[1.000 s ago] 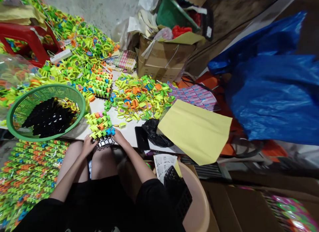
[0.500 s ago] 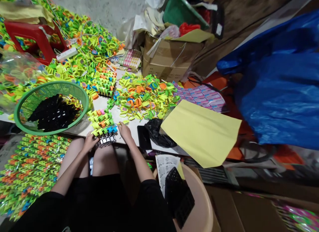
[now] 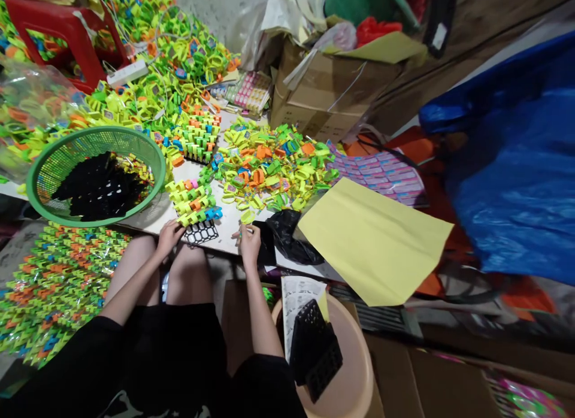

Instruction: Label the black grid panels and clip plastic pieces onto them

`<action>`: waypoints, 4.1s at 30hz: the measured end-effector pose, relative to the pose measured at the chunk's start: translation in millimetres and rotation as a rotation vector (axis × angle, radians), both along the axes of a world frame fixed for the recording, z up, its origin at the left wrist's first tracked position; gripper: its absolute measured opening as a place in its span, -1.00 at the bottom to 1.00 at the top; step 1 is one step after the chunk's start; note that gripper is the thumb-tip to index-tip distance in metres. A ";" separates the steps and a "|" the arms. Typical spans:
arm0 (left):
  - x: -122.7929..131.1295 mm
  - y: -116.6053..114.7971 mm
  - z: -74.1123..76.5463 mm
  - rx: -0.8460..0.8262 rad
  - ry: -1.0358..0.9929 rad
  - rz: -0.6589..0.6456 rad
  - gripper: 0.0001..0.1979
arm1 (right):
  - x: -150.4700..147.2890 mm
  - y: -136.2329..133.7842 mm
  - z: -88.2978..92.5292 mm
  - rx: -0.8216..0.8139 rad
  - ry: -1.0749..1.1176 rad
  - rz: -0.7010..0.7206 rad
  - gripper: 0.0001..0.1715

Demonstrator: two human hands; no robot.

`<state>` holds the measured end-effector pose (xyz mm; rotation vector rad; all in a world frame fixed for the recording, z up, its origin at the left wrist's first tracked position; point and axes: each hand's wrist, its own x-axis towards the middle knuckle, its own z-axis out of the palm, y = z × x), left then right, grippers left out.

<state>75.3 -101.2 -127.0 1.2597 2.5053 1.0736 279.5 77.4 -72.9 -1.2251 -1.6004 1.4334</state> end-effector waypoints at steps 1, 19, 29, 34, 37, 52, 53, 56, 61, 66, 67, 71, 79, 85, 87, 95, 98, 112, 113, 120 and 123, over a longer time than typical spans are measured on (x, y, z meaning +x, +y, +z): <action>2.3 5.0 0.0 0.010 0.011 0.009 -0.77 | 0.5 -3.4 -0.4 -0.072 0.076 -0.040 -0.46; 10.8 17.9 -2.2 0.045 -0.012 0.010 -0.81 | -67.8 -66.9 -35.6 -0.217 0.115 0.440 -0.50; 11.3 18.2 -5.1 0.040 -0.028 0.008 -0.80 | -63.3 -59.5 -27.9 0.176 0.025 0.592 -0.70; 10.7 18.7 -7.4 0.029 -0.046 0.007 -0.80 | -67.2 -51.9 -28.5 0.233 -0.094 0.657 -0.70; 9.5 18.7 -8.9 0.032 -0.066 0.005 -0.80 | -73.5 -45.6 -28.4 0.287 -0.178 0.711 -0.73; 0.2 12.8 0.1 0.115 -0.140 -0.009 -0.81 | -84.7 -48.6 -23.3 0.377 -0.250 0.742 -0.73; 0.1 11.5 -0.3 0.135 -0.159 -0.009 -0.81 | -82.2 -48.3 -22.9 0.359 -0.226 0.739 -0.71; 5.3 4.0 -0.2 0.213 -0.212 -0.004 -0.71 | -72.0 -34.9 -20.0 0.287 -0.165 0.754 -0.69; 34.1 -8.4 7.8 0.299 -0.132 0.024 -0.64 | -56.6 24.5 -13.2 0.451 -0.340 0.409 -0.63; 48.0 4.1 9.8 0.184 -0.092 0.032 -0.75 | -61.9 55.7 -16.1 0.709 -0.605 0.253 -0.48; 46.5 7.3 8.6 0.147 -0.100 0.028 -0.79 | -64.1 52.7 -17.4 0.724 -0.627 0.285 -0.47; 37.6 12.7 3.5 0.081 -0.102 0.030 -0.81 | -68.1 26.5 -19.6 0.773 -0.572 0.405 -0.53; 32.2 8.9 5.1 0.086 -0.057 0.013 -0.85 | -52.7 21.1 -11.8 0.645 -0.786 0.281 -0.59; 30.7 8.0 2.3 0.159 -0.146 0.037 -0.83 | -38.6 26.5 -11.4 0.604 -0.774 0.339 -0.77; 31.0 8.0 3.4 0.156 -0.176 0.063 -0.82 | -37.1 25.3 -12.0 0.588 -0.609 0.341 -0.79; 29.2 9.0 16.7 0.066 -0.238 0.098 -0.77 | -55.8 -6.1 -22.0 0.099 0.028 0.466 -0.56; 27.3 5.2 16.2 0.062 -0.269 0.082 -0.75 | -65.2 -19.7 -23.9 -0.032 0.150 0.464 -0.54; 26.9 -22.8 -1.5 0.061 -0.112 -0.011 -0.77 | -59.9 -59.0 -23.8 0.189 -0.079 0.612 -0.73; 28.1 -23.1 -3.0 0.051 -0.090 -0.002 -0.77 | -60.9 -59.3 -21.8 0.212 -0.115 0.618 -0.74; 31.0 -24.0 2.7 0.099 -0.062 -0.030 -0.75 | -71.0 -57.3 -7.2 0.301 -0.330 0.660 -0.75; 29.2 -23.9 1.8 0.084 -0.078 -0.028 -0.75 | -74.9 -56.6 -0.7 0.337 -0.395 0.704 -0.72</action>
